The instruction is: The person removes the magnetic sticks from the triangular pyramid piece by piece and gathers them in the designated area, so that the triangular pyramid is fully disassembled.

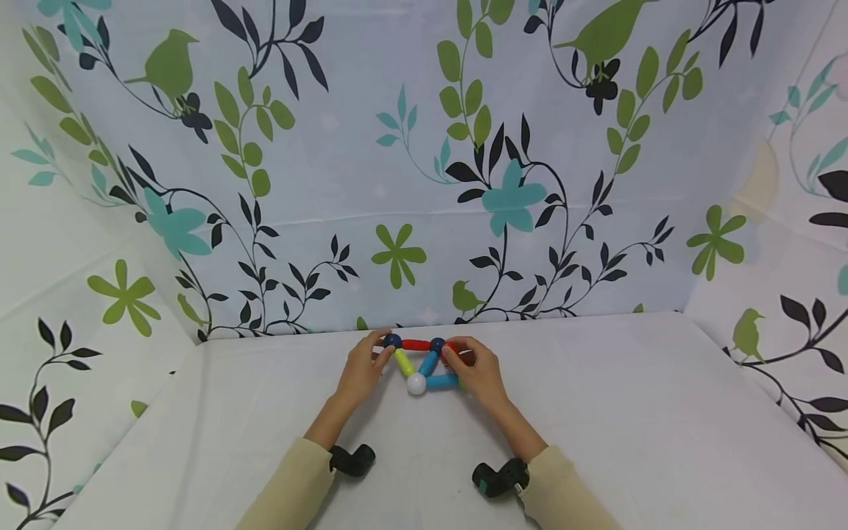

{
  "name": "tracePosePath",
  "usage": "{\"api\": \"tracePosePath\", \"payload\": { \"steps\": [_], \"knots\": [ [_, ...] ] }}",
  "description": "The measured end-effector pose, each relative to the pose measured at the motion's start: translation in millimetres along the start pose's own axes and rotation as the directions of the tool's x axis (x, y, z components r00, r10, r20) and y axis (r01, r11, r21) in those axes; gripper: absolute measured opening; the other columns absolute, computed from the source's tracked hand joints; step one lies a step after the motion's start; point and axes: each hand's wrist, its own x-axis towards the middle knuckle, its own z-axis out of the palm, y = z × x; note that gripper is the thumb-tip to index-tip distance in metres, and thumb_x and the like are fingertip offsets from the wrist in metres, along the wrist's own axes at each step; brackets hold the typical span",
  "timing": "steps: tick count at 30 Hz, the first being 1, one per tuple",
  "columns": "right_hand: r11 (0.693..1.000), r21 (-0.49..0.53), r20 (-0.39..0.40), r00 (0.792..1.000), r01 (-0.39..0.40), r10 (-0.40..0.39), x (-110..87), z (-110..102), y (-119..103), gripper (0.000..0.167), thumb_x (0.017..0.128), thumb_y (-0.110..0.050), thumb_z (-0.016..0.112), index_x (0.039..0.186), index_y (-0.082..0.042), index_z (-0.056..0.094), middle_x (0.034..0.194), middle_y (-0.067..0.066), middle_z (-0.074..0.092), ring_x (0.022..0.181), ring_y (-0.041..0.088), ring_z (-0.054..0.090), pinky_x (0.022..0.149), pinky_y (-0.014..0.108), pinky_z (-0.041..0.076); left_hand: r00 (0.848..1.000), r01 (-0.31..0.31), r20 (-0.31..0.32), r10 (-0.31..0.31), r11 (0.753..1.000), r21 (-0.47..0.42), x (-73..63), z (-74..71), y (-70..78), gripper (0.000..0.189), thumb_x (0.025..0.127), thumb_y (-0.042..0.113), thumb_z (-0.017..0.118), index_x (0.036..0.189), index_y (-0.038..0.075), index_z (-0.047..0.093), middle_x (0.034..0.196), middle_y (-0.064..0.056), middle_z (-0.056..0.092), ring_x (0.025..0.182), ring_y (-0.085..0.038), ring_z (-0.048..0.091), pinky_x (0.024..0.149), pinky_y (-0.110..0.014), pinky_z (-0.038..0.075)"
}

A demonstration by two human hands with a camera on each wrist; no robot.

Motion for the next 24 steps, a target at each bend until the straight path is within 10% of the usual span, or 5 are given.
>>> {"api": "tracePosePath", "payload": {
  "steps": [24],
  "knots": [
    [1.000, 0.003, 0.001, 1.000, 0.030, -0.030, -0.2, -0.6, 0.1, 0.031, 0.095, -0.024, 0.065, 0.119, -0.004, 0.066, 0.109, 0.011, 0.067, 0.099, 0.022, 0.061, 0.088, 0.025, 0.050, 0.999, -0.029, 0.017, 0.028, 0.998, 0.057, -4.5, 2.7, 2.7, 0.045, 0.092, 0.018, 0.066, 0.133, 0.003, 0.055, 0.135, -0.022, 0.047, 0.124, -0.038, 0.049, 0.103, -0.052, 0.042]
  ]
}}
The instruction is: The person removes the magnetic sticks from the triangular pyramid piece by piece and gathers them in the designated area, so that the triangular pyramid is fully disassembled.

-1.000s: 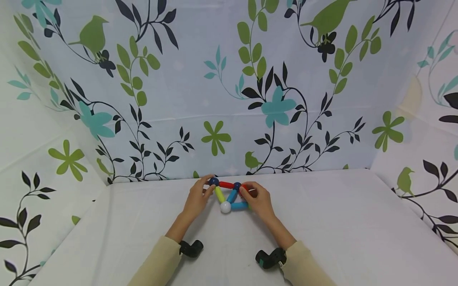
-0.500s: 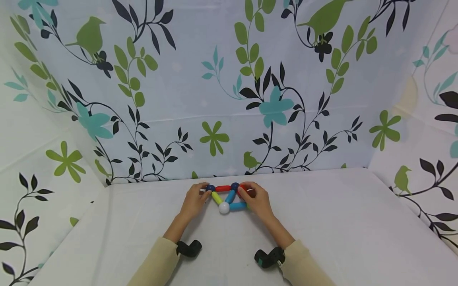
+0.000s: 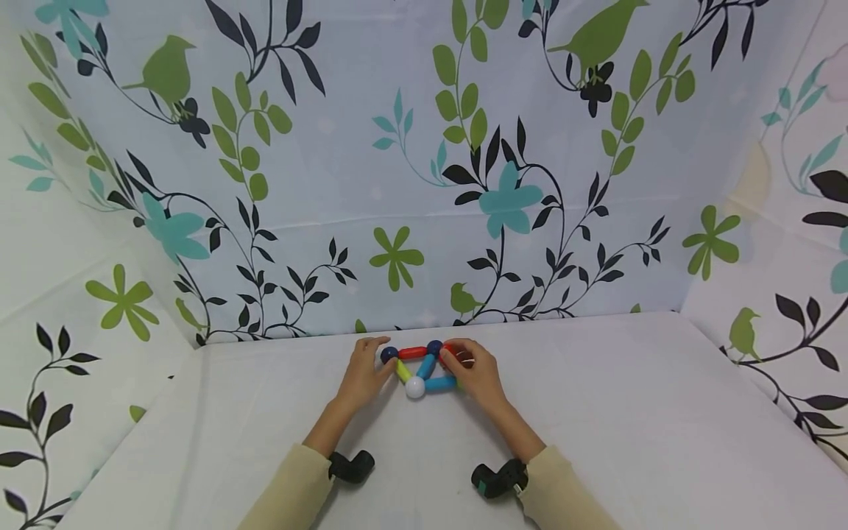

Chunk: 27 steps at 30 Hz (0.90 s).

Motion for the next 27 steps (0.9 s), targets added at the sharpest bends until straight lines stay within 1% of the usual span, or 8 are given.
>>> {"api": "tracePosePath", "payload": {
  "steps": [4, 6, 10, 12, 17, 20, 23, 27],
  "knots": [
    [1.000, 0.009, -0.005, 1.000, 0.015, -0.015, -0.9, -0.1, -1.2, 0.031, 0.094, -0.020, 0.066, 0.119, -0.001, 0.065, 0.110, 0.014, 0.067, 0.100, 0.026, 0.061, 0.090, 0.031, 0.051, 0.995, -0.099, 0.021, 0.099, 0.994, -0.038, -2.5, 0.0, 5.3, 0.044, 0.091, 0.023, 0.068, 0.131, 0.008, 0.058, 0.136, -0.017, 0.048, 0.127, -0.036, 0.047, 0.103, -0.057, 0.038],
    [1.000, 0.002, 0.001, 1.000, 0.025, -0.025, -5.0, -2.3, -12.4, 0.030, 0.094, -0.015, 0.065, 0.119, 0.003, 0.064, 0.110, 0.017, 0.066, 0.100, 0.030, 0.061, 0.089, 0.032, 0.051, 0.990, -0.136, 0.041, 0.138, 0.989, -0.050, -4.2, -0.8, 6.6, 0.043, 0.090, 0.027, 0.070, 0.128, 0.009, 0.061, 0.136, -0.015, 0.048, 0.127, -0.036, 0.047, 0.103, -0.058, 0.038],
    [1.000, -0.004, 0.014, 1.000, 0.020, -0.020, -12.8, -6.0, -34.6, 0.029, 0.093, -0.007, 0.064, 0.118, 0.008, 0.062, 0.110, 0.022, 0.065, 0.100, 0.035, 0.060, 0.090, 0.035, 0.051, 0.972, -0.214, 0.085, 0.218, 0.975, -0.056, -7.6, -0.2, 3.0, 0.044, 0.084, 0.035, 0.075, 0.120, 0.010, 0.066, 0.133, -0.014, 0.052, 0.124, -0.035, 0.048, 0.102, -0.058, 0.039],
    [1.000, 0.004, 0.010, 1.000, 0.026, -0.026, -11.3, -5.0, -29.9, 0.031, 0.093, -0.009, 0.066, 0.119, 0.007, 0.062, 0.111, 0.021, 0.065, 0.100, 0.034, 0.060, 0.090, 0.035, 0.052, 0.965, -0.234, 0.105, 0.239, 0.970, -0.061, -9.3, 0.5, -0.3, 0.044, 0.082, 0.038, 0.077, 0.115, 0.011, 0.069, 0.132, -0.015, 0.053, 0.128, -0.036, 0.045, 0.104, -0.059, 0.038],
    [0.998, 0.016, 0.027, 0.998, 0.061, -0.062, -2.5, -1.5, -1.2, 0.033, 0.091, -0.014, 0.069, 0.120, 0.001, 0.064, 0.112, 0.016, 0.066, 0.100, 0.029, 0.061, 0.088, 0.030, 0.052, 0.958, -0.248, 0.134, 0.253, 0.967, -0.051, -12.7, 1.8, -6.6, 0.035, 0.078, 0.041, 0.080, 0.102, 0.015, 0.074, 0.124, -0.011, 0.063, 0.138, -0.037, 0.035, 0.105, -0.067, 0.029],
    [0.997, -0.001, 0.046, 0.995, 0.083, -0.083, -1.1, -5.0, 0.0, 0.031, 0.091, -0.015, 0.069, 0.119, 0.000, 0.064, 0.112, 0.016, 0.066, 0.098, 0.028, 0.062, 0.084, 0.025, 0.053, 0.953, -0.264, 0.139, 0.268, 0.963, -0.043, -12.1, 1.9, -7.6, 0.033, 0.079, 0.043, 0.079, 0.099, 0.016, 0.075, 0.116, -0.006, 0.068, 0.139, -0.036, 0.035, 0.104, -0.068, 0.029],
    [0.995, -0.025, 0.060, 0.994, 0.095, -0.094, 0.2, -8.6, -1.5, 0.030, 0.091, -0.014, 0.069, 0.118, 0.000, 0.064, 0.112, 0.016, 0.066, 0.097, 0.028, 0.062, 0.082, 0.022, 0.052, 0.953, -0.263, 0.145, 0.267, 0.964, -0.051, -11.5, 1.9, -6.9, 0.033, 0.080, 0.043, 0.078, 0.099, 0.017, 0.075, 0.116, -0.005, 0.068, 0.140, -0.036, 0.033, 0.105, -0.069, 0.028],
    [0.994, -0.054, 0.084, 0.993, 0.093, -0.088, 1.3, -12.1, -4.2, 0.030, 0.091, -0.013, 0.070, 0.117, -0.001, 0.064, 0.111, 0.016, 0.066, 0.096, 0.028, 0.063, 0.081, 0.022, 0.052, 0.954, -0.253, 0.157, 0.257, 0.966, -0.048, -10.9, 3.3, -7.9, 0.033, 0.080, 0.043, 0.078, 0.101, 0.017, 0.075, 0.118, -0.005, 0.067, 0.141, -0.035, 0.032, 0.105, -0.068, 0.028]
  ]
}}
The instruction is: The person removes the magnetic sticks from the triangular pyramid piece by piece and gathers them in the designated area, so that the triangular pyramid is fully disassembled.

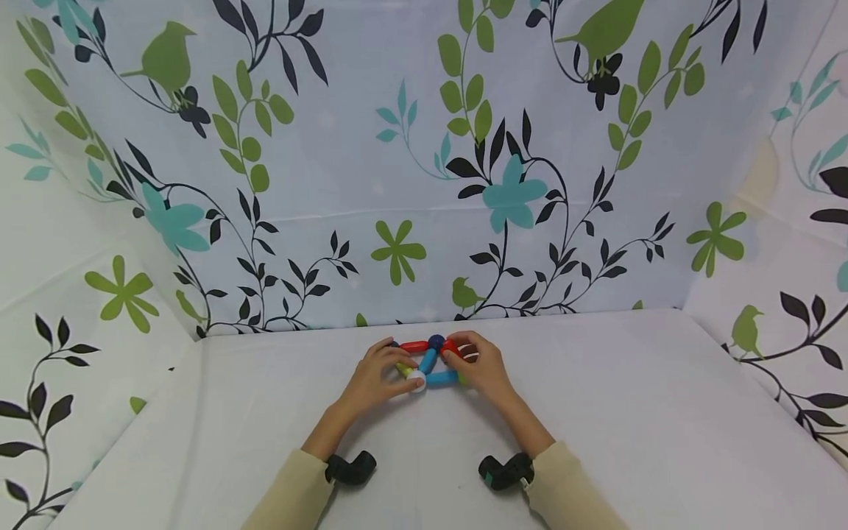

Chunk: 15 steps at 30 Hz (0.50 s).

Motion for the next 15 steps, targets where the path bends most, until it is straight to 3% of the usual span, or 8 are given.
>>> {"api": "tracePosePath", "payload": {
  "steps": [15],
  "knots": [
    [0.996, -0.084, 0.096, 0.995, 0.035, -0.027, 4.1, -21.1, -4.4, 0.031, 0.092, -0.013, 0.067, 0.120, -0.001, 0.059, 0.112, 0.017, 0.065, 0.098, 0.030, 0.063, 0.087, 0.039, 0.054, 0.999, 0.040, 0.021, -0.040, 0.999, -0.015, 0.0, -1.0, 2.4, 0.032, 0.081, 0.044, 0.077, 0.102, 0.019, 0.075, 0.121, -0.003, 0.066, 0.143, -0.032, 0.028, 0.106, -0.068, 0.028]
  ]
}}
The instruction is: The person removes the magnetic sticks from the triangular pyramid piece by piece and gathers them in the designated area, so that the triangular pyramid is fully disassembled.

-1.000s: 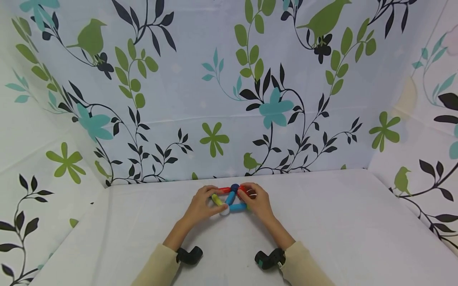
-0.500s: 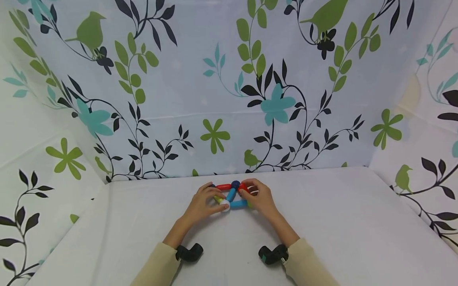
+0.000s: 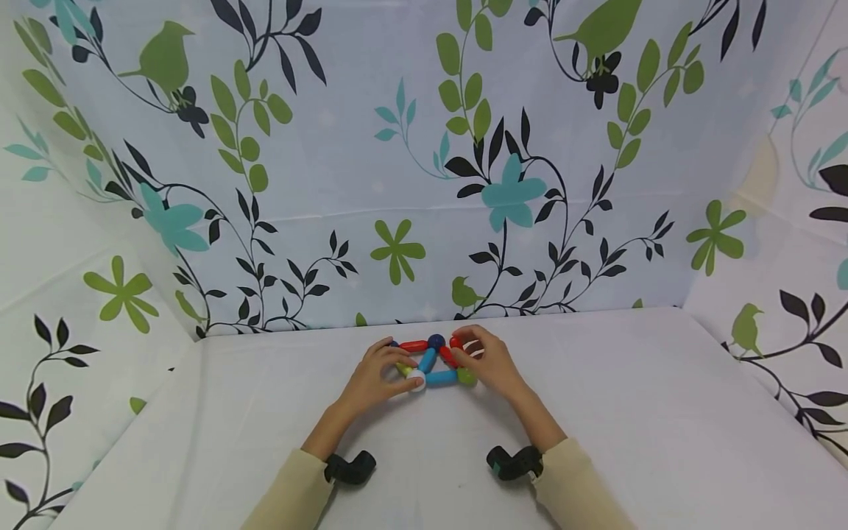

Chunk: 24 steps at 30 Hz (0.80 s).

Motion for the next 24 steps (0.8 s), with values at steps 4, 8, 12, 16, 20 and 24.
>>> {"api": "tracePosePath", "payload": {
  "steps": [4, 8, 12, 16, 20, 24],
  "knots": [
    [1.000, -0.015, 0.003, 1.000, 0.025, -0.025, 0.7, -6.7, 2.2, 0.032, 0.093, -0.009, 0.065, 0.123, 0.000, 0.058, 0.109, 0.018, 0.065, 0.096, 0.031, 0.063, 0.087, 0.043, 0.054, 1.000, -0.005, -0.002, 0.005, 1.000, 0.005, 0.3, 0.2, -1.0, 0.032, 0.081, 0.044, 0.077, 0.101, 0.019, 0.075, 0.121, -0.003, 0.066, 0.143, -0.032, 0.029, 0.105, -0.068, 0.028],
    [1.000, -0.016, 0.008, 1.000, 0.026, -0.026, 0.6, -14.1, 5.9, 0.030, 0.094, -0.008, 0.064, 0.122, 0.001, 0.059, 0.108, 0.019, 0.065, 0.094, 0.032, 0.064, 0.085, 0.044, 0.055, 1.000, -0.013, -0.005, 0.013, 1.000, -0.003, 0.1, 0.2, -2.0, 0.033, 0.081, 0.045, 0.077, 0.101, 0.018, 0.075, 0.121, -0.003, 0.066, 0.142, -0.033, 0.030, 0.104, -0.069, 0.029],
    [0.999, -0.011, 0.015, 0.999, -0.031, 0.031, 0.2, -21.1, 10.2, 0.029, 0.094, -0.009, 0.064, 0.121, 0.001, 0.060, 0.111, 0.019, 0.065, 0.096, 0.031, 0.063, 0.086, 0.041, 0.054, 1.000, -0.012, -0.007, 0.012, 1.000, -0.008, -0.7, 0.0, -2.6, 0.034, 0.081, 0.045, 0.076, 0.101, 0.018, 0.074, 0.121, -0.003, 0.066, 0.142, -0.032, 0.029, 0.104, -0.069, 0.029],
    [0.996, -0.013, -0.001, 0.996, -0.093, 0.093, -0.4, -26.4, 13.1, 0.028, 0.093, -0.009, 0.063, 0.119, 0.002, 0.060, 0.112, 0.019, 0.064, 0.099, 0.032, 0.062, 0.088, 0.042, 0.051, 1.000, -0.020, -0.011, 0.020, 1.000, -0.009, -1.0, 0.1, -3.1, 0.034, 0.081, 0.045, 0.076, 0.101, 0.018, 0.074, 0.121, -0.003, 0.066, 0.142, -0.033, 0.029, 0.104, -0.069, 0.028],
    [0.989, -0.024, -0.019, 0.989, -0.146, 0.146, -1.0, -29.7, 13.9, 0.028, 0.094, -0.009, 0.061, 0.118, 0.005, 0.060, 0.114, 0.022, 0.064, 0.100, 0.033, 0.061, 0.086, 0.038, 0.050, 1.000, -0.019, -0.019, 0.019, 1.000, -0.011, -1.4, 0.1, -3.3, 0.033, 0.082, 0.044, 0.076, 0.101, 0.017, 0.074, 0.120, -0.003, 0.066, 0.142, -0.033, 0.029, 0.104, -0.069, 0.029],
    [0.978, -0.004, -0.001, 0.978, -0.207, 0.207, -2.5, -32.2, 15.1, 0.029, 0.094, -0.009, 0.059, 0.118, 0.007, 0.059, 0.114, 0.026, 0.062, 0.095, 0.033, 0.062, 0.075, 0.032, 0.051, 1.000, -0.009, -0.024, 0.009, 1.000, -0.007, -1.7, -0.4, -2.7, 0.032, 0.082, 0.044, 0.076, 0.101, 0.018, 0.074, 0.121, -0.003, 0.066, 0.143, -0.033, 0.028, 0.104, -0.069, 0.029]
  ]
}}
